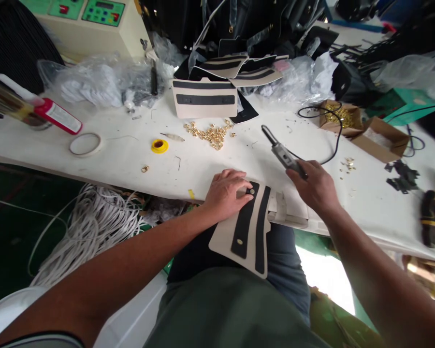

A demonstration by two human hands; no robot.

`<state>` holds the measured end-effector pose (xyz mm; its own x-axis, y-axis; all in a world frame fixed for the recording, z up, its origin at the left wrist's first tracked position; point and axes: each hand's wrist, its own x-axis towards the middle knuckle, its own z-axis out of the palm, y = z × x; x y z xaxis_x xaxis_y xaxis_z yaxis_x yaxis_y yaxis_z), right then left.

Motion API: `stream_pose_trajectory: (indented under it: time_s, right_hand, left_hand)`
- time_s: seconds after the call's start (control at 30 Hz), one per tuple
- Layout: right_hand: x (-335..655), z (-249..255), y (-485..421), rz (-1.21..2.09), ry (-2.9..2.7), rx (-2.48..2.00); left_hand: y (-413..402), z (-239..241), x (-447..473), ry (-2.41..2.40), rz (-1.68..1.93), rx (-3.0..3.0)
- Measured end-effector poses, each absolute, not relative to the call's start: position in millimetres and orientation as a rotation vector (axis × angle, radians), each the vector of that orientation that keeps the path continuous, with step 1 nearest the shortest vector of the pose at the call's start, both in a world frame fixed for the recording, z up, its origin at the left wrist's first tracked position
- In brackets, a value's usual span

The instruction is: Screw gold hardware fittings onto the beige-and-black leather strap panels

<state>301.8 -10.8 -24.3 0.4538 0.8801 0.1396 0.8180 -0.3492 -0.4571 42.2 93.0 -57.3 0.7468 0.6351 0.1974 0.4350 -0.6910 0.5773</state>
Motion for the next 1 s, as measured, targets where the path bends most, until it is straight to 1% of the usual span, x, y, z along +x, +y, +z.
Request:
stream_pose_trajectory:
  time_s: [0.13, 0.2, 0.27, 0.53, 0.77, 1.0]
  right_hand:
    - [271, 3, -5, 0.596, -0.910, -1.623]
    - [250, 13, 4, 0.668, -0.725, -1.358]
    - [230, 17, 14, 0.653, -0.651, -1.237]
    - [195, -1, 32, 0.511, -0.825, -1.130]
    - [192, -13, 35, 0.449, -0.899, -1.292]
    - [189, -20, 37, 0.445, -0.882, -1.248]
  left_hand:
    - [93, -59, 42, 0.795, 0.521, 2.444]
    - [94, -59, 42, 0.799, 0.520, 2.441]
    - [93, -58, 43, 0.803, 0.517, 2.441]
    - [93, -56, 42, 0.805, 0.504, 2.432]
    - [94, -58, 42, 0.801, 0.493, 2.437]
    - [93, -57, 41, 0.798, 0.494, 2.456]
